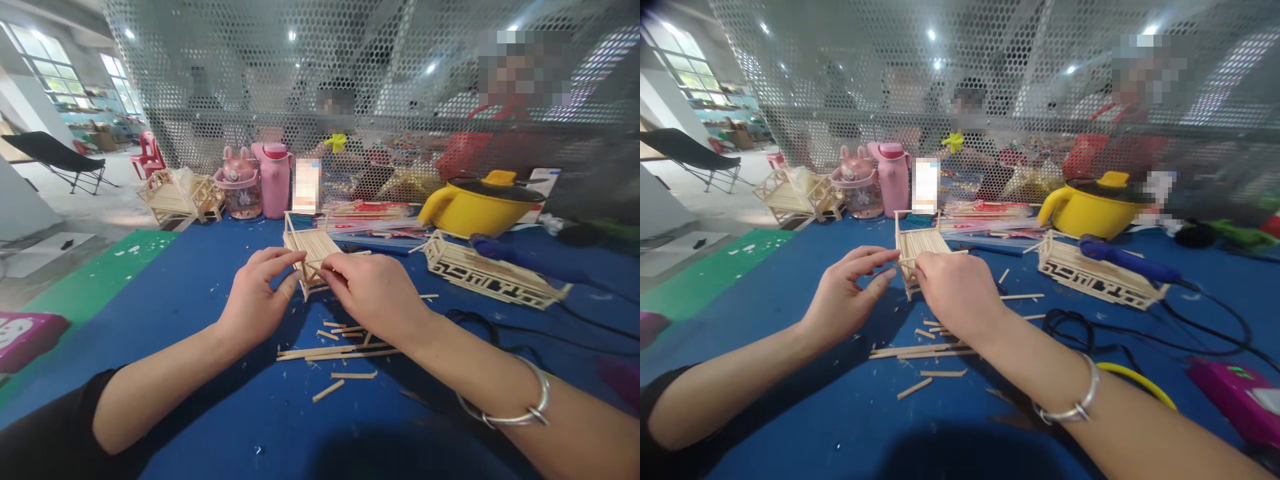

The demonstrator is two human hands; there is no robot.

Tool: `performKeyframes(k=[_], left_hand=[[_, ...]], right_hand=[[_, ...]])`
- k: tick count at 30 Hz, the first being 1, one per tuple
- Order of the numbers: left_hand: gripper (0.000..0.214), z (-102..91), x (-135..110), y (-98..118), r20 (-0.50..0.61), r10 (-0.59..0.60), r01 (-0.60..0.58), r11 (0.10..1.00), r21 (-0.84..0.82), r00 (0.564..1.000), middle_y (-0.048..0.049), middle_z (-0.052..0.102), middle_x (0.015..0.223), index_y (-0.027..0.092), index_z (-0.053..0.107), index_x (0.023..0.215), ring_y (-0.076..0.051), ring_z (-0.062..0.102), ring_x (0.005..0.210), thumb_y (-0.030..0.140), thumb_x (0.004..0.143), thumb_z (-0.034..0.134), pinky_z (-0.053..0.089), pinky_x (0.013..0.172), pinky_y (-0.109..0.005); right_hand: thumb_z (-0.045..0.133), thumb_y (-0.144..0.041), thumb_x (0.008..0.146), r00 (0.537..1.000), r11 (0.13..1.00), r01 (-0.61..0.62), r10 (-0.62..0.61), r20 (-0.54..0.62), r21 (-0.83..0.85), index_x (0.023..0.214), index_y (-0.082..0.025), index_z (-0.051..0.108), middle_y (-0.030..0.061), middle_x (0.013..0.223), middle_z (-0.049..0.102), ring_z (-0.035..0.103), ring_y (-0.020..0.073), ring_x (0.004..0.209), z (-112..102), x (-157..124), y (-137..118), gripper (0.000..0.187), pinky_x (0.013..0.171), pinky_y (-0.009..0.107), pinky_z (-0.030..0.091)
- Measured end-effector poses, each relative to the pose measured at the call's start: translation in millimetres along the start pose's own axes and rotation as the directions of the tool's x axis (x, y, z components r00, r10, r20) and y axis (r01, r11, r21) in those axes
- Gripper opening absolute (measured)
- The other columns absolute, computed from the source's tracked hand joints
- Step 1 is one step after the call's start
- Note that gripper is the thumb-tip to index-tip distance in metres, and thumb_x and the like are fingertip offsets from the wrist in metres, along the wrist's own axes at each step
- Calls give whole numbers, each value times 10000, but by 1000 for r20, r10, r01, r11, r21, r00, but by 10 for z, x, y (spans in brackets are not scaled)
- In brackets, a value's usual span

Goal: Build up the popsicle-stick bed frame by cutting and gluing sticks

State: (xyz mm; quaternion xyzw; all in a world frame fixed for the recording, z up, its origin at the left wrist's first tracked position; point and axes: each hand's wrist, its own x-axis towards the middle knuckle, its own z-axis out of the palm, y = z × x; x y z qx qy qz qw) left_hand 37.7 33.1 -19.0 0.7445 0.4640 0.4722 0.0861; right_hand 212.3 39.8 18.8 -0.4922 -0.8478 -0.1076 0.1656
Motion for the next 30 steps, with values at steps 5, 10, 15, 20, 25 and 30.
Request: performKeyframes(k=[5, 10, 15, 20, 25, 30], left_hand=[[246, 0, 6, -4, 1, 25, -25, 1000, 12, 1000, -71, 673, 1013, 162, 668, 1056, -174, 598, 921, 174, 837, 558, 494, 842, -344], [249, 6, 1, -9, 2, 30, -30, 999, 17, 1000, -67, 672, 1010, 170, 666, 1060, -177, 597, 916, 175, 835, 561, 496, 831, -351], [250, -1, -10, -7, 5, 31, -31, 999, 8, 1000, -68, 668, 1010, 169, 661, 1063, -178, 592, 919, 170, 836, 559, 490, 832, -354], [286, 8, -14, -8, -3, 5, -5, 1000, -9, 1000, -54, 638, 1027, 199, 625, 1105, -170, 581, 903, 168, 826, 567, 489, 793, -337], [382, -2, -40, -30, -57, 3, -4, 1000, -20, 998, -34, 588, 987, 208, 533, 1178, -137, 545, 831, 153, 803, 580, 472, 717, -280], [416, 39, -12, -62, -104, -80, 67, 991, -118, 991, -24, 560, 963, 210, 472, 1167, -138, 528, 817, 180, 774, 605, 455, 715, -292]], right_hand=[[487, -311, 881, 997, 999, 19, -16, -77, 32, 815, -201, 687, 39, 715, 712, 649, 206, 657, 53, -10, 3, 237, 538, 294, 296], [515, -302, 867, 987, 998, 40, -32, -160, 48, 826, -209, 712, 29, 707, 726, 660, 198, 636, 95, -9, 22, 222, 525, 288, 303], [522, -311, 864, 977, 998, 47, -37, -209, 44, 812, -218, 723, 18, 707, 733, 665, 193, 623, 126, -8, 18, 227, 513, 284, 303], [527, -299, 861, 977, 997, 54, -41, -207, 54, 799, -214, 723, 19, 692, 728, 661, 186, 617, 132, -21, 13, 223, 516, 280, 319], [531, -272, 850, 951, 986, 62, -11, -310, 154, 802, -196, 716, 14, 663, 707, 620, 144, 585, -51, -50, 57, 205, 555, 260, 366], [555, -260, 797, 968, 896, -131, 207, -140, 424, 684, -190, 658, -42, 502, 572, 458, 85, 439, -196, -87, 94, 168, 464, 229, 325]])
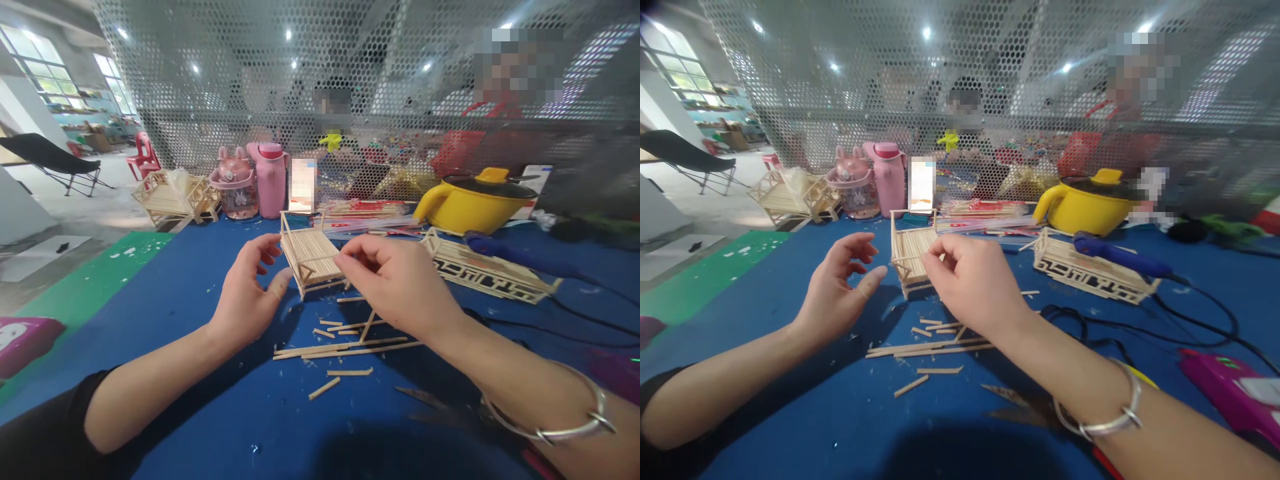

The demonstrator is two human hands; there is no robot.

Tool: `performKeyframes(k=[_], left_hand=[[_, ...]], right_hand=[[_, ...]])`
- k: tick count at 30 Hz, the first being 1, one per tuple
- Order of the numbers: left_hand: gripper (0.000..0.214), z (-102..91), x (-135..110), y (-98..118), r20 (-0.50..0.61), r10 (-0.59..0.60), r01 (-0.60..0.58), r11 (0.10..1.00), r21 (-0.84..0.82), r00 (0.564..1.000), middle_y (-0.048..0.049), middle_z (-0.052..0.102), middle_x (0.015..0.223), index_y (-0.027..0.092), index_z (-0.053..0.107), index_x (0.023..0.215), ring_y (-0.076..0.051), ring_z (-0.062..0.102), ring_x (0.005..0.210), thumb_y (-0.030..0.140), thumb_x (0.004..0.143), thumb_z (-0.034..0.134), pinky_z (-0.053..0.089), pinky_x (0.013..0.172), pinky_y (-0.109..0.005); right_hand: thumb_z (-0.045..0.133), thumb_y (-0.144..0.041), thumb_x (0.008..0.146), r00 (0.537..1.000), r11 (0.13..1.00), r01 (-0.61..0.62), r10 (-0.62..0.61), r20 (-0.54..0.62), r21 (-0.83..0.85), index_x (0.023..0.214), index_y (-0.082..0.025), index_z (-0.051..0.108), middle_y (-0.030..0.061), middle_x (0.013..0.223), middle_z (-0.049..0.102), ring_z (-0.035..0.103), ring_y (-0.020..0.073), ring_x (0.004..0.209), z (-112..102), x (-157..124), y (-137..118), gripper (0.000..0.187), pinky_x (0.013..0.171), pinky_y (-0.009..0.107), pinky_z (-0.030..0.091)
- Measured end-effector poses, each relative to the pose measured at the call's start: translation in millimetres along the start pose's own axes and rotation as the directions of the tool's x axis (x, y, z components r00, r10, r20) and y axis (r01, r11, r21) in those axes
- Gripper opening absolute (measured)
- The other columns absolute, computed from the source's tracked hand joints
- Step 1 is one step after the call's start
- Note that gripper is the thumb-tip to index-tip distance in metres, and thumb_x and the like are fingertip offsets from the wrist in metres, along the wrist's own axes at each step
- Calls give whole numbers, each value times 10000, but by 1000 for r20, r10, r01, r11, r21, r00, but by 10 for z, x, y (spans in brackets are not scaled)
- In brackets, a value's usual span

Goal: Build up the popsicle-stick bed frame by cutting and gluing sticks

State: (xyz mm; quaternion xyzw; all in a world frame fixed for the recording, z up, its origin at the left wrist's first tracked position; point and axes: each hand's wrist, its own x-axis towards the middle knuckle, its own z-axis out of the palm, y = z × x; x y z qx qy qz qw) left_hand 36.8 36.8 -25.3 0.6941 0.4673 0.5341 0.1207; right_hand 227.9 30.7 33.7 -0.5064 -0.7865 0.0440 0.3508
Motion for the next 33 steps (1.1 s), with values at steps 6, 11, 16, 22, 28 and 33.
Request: performKeyframes(k=[6, 11, 16, 22, 28, 33], left_hand=[[443, 107, -28, -9, 5, -114, 113, 972, -206, 993, -8, 531, 923, 230, 416, 1167, -133, 533, 818, 166, 763, 588, 448, 699, -278], [540, 111, -122, -60, 144, -162, 187, 966, -176, 976, -44, 533, 1022, 222, 350, 1228, -152, 526, 882, 209, 757, 615, 464, 754, -325], [598, 141, -127, -87, 180, -153, 183, 969, -163, 972, -74, 511, 1112, 226, 314, 1266, -171, 527, 935, 188, 748, 611, 478, 764, -346], [614, 141, -141, -80, 219, -166, 203, 967, -156, 961, -91, 493, 1163, 220, 300, 1285, -188, 522, 998, 179, 753, 603, 486, 792, -363], [604, 138, -142, -99, 229, -172, 209, 967, -147, 958, -97, 496, 1168, 204, 318, 1281, -192, 513, 1002, 184, 751, 607, 484, 798, -375], [594, 138, -142, -91, 233, -173, 209, 967, -143, 957, -96, 505, 1170, 205, 331, 1276, -198, 515, 1010, 191, 752, 610, 484, 806, -382]], right_hand=[[579, -290, 762, 962, 966, -224, 197, 190, 133, 911, -171, 663, -64, 479, 508, 433, 93, 436, 216, -44, 70, 208, 455, 231, 336], [591, -284, 757, 998, 996, 44, -48, -48, -76, 744, -186, 610, -36, 526, 529, 498, 122, 501, 261, -108, 92, 101, 514, 258, 373], [591, -240, 744, 862, 832, 426, -493, -120, -355, 985, -189, 566, 117, 1090, 611, 517, 291, 1080, 197, -55, 135, 247, 941, 462, 349], [614, -275, 741, 914, 883, 385, -406, -22, -269, 1187, -198, 449, 99, 1203, 576, 477, 275, 1173, 269, 62, 143, 481, 1077, 509, 151], [606, -270, 772, 923, 900, 343, -376, -82, -268, 1154, -203, 477, 86, 1146, 612, 523, 264, 1115, 294, 69, 188, 409, 1069, 504, 179], [599, -267, 780, 929, 913, 324, -357, -101, -249, 1131, -219, 487, 73, 1114, 626, 539, 261, 1089, 292, 91, 202, 372, 1059, 505, 194]])
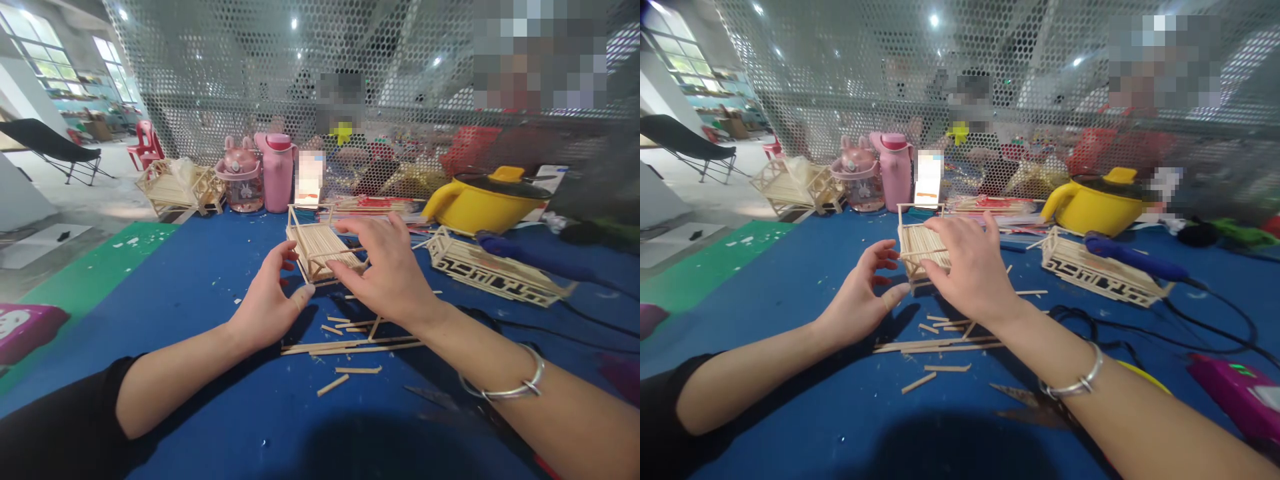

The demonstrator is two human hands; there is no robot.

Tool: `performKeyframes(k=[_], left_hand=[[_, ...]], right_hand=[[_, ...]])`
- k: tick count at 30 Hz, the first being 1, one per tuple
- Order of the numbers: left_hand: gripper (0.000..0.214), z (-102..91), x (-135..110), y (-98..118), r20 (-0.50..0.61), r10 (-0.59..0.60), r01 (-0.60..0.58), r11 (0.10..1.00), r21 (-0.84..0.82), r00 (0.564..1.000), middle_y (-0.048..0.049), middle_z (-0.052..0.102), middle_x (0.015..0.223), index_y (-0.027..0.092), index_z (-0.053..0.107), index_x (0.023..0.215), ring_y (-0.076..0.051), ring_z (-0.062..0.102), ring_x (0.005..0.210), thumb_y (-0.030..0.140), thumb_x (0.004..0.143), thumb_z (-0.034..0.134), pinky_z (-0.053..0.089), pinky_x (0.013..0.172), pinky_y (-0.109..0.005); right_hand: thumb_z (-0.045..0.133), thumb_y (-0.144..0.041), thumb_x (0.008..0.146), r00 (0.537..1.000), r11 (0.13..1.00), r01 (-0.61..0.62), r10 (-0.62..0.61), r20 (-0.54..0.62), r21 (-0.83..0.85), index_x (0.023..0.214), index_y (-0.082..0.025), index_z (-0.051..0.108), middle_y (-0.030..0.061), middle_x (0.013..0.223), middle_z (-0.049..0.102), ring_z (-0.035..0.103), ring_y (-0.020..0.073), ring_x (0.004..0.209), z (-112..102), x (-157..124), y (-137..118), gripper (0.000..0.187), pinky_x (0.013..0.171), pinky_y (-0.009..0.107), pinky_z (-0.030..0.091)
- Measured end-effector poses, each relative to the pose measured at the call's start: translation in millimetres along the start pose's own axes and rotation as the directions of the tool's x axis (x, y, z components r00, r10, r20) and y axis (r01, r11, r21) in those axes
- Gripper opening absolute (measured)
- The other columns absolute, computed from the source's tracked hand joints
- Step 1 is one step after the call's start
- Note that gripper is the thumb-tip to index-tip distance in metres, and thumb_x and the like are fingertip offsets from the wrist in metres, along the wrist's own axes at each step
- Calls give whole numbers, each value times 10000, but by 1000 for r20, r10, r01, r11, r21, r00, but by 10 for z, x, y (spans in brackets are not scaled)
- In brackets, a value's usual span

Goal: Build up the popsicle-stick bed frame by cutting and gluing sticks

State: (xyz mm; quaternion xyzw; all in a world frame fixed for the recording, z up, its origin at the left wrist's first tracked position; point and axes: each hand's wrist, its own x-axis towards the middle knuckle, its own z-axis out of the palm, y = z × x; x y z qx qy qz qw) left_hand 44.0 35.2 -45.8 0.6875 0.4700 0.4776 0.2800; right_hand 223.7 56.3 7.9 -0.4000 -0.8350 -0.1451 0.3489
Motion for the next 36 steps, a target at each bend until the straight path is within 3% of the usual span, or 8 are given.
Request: performKeyframes(k=[10, 26, 36], left_hand=[[582, 10, -11, 9, 14, 7, -7, 1000, -2, 1000, -96, 518, 1170, 205, 348, 1272, -198, 526, 1012, 183, 753, 609, 488, 809, -383], [572, 8, -15, -19, 35, 11, -11, 1000, 17, 999, -98, 529, 1177, 209, 352, 1273, -205, 527, 1028, 208, 764, 612, 493, 821, -396], [566, 9, -18, -7, 43, -4, 3, 1000, 28, 999, -99, 522, 1211, 203, 360, 1275, -201, 522, 1034, 206, 768, 611, 490, 832, -396]], right_hand=[[628, -329, 739, 998, 998, 48, -49, 28, 36, 1035, -223, 556, 57, 1029, 664, 571, 259, 1022, -26, 25, -26, 323, 1042, 514, 205], [593, -300, 811, 997, 998, 57, -59, 50, 41, 861, -238, 634, -7, 866, 708, 624, 187, 870, -7, 49, -4, 89, 1059, 486, 172], [601, -286, 817, 997, 998, 50, -53, 62, 48, 829, -234, 650, -12, 826, 706, 628, 178, 838, -9, 61, 6, 72, 1053, 481, 178]])
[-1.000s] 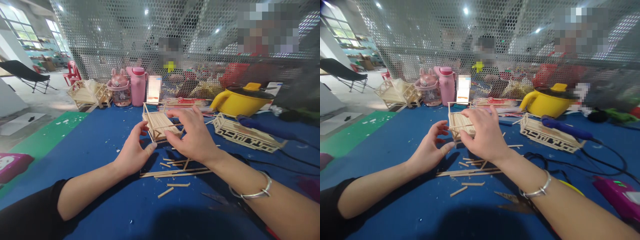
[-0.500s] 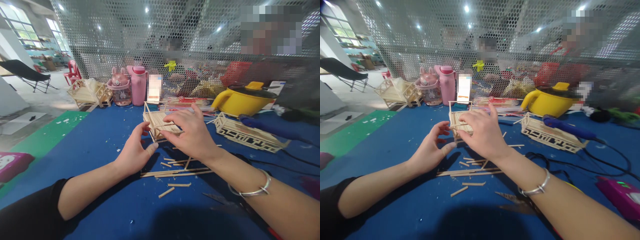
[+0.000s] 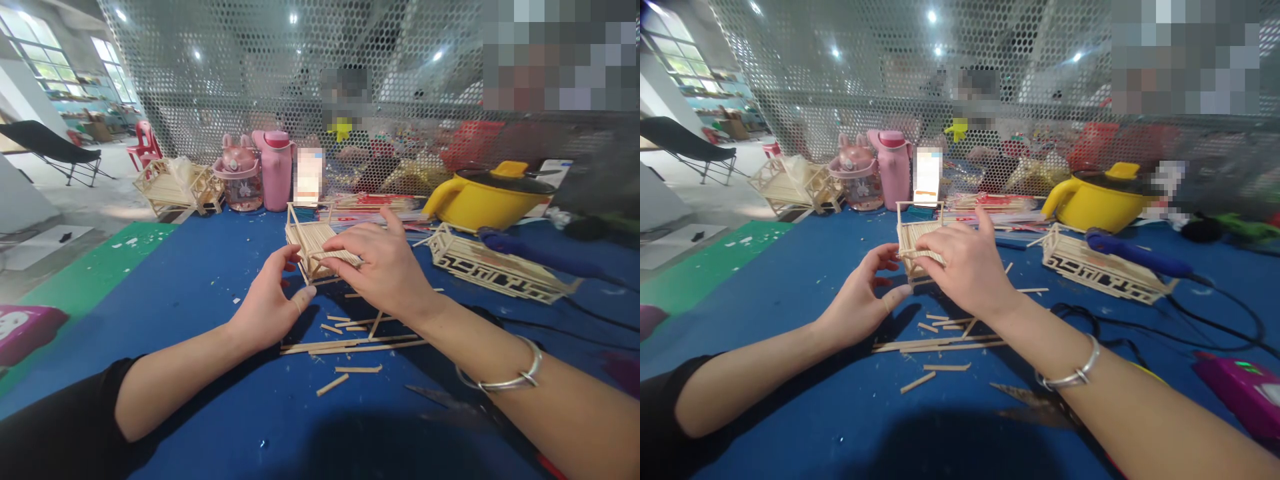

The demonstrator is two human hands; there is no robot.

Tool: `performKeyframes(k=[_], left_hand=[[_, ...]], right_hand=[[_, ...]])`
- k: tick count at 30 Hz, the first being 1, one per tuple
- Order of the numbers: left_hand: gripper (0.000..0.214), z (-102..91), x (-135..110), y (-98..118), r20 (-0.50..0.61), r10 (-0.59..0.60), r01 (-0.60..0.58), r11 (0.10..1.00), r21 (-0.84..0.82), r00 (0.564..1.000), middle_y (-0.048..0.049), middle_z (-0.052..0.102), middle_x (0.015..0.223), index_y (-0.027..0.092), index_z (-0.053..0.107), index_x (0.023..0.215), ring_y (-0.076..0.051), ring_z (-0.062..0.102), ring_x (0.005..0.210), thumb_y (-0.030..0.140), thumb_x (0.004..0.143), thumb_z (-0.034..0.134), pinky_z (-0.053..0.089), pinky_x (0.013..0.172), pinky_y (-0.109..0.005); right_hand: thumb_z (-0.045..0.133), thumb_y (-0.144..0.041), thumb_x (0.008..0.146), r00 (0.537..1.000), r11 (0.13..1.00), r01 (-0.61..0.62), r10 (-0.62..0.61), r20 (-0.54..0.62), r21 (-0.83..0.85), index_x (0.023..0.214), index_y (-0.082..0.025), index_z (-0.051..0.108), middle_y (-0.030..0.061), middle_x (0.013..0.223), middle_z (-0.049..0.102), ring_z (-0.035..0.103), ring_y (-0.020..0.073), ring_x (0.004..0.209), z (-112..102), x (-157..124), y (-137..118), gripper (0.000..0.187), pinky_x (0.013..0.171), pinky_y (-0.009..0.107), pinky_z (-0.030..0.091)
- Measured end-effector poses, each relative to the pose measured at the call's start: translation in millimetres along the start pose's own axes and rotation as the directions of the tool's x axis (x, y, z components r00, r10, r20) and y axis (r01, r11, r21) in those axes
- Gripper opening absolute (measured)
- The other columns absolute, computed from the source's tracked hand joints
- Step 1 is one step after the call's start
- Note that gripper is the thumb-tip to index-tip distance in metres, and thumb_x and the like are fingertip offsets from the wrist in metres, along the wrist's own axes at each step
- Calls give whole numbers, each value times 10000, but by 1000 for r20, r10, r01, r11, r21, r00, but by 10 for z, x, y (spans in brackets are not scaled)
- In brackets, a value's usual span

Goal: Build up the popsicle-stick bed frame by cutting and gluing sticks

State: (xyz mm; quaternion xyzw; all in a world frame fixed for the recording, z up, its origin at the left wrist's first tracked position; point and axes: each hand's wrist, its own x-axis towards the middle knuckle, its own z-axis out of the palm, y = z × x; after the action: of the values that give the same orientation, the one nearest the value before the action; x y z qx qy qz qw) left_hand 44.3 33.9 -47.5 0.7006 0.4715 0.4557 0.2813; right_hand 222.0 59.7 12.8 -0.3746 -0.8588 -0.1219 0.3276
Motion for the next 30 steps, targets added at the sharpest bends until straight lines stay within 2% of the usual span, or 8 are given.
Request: performKeyframes(k=[6, 10, 15, 19, 30], left_hand=[[550, -5, 5, -1, 0, 10, -10, 1000, 1, 1000, -98, 522, 1210, 203, 365, 1271, -200, 521, 1035, 210, 777, 605, 487, 840, -397], [551, 0, 4, -17, 2, 17, -17, 1000, 6, 1000, -98, 512, 1234, 203, 366, 1270, -197, 522, 1030, 220, 776, 610, 489, 836, -389], [548, 2, 5, -18, -4, 2, -2, 1000, 16, 1000, -93, 515, 1234, 197, 368, 1264, -191, 523, 1029, 223, 774, 612, 491, 830, -365], [550, -6, 5, -4, 4, -4, 4, 1000, 20, 1000, -91, 519, 1233, 192, 370, 1268, -190, 522, 1036, 221, 773, 609, 492, 830, -356], [550, 0, 6, -13, -4, 2, -2, 1000, 11, 1000, -89, 518, 1234, 196, 375, 1264, -187, 527, 1029, 224, 768, 612, 494, 831, -357]], right_hand=[[618, -264, 766, 1000, 996, -31, 31, 4, 82, 873, -214, 642, 14, 894, 714, 633, 192, 874, -10, -2, -36, 120, 1042, 470, 199], [608, -239, 738, 998, 990, -36, 30, 47, 135, 867, -200, 647, 26, 938, 706, 613, 210, 939, -15, 78, -53, 140, 1008, 456, 249], [616, -254, 736, 990, 988, 38, -57, 125, 152, 767, -177, 683, 36, 813, 698, 599, 208, 847, -6, 227, -42, 107, 862, 390, 377], [601, -198, 750, 988, 972, 71, -98, 116, 222, 766, -147, 699, 49, 780, 699, 593, 178, 781, -8, 242, -27, 112, 757, 316, 431], [579, -182, 775, 982, 966, -4, -45, 185, 259, 734, -170, 701, 19, 765, 705, 605, 144, 727, -6, 225, -28, 129, 688, 265, 432]])
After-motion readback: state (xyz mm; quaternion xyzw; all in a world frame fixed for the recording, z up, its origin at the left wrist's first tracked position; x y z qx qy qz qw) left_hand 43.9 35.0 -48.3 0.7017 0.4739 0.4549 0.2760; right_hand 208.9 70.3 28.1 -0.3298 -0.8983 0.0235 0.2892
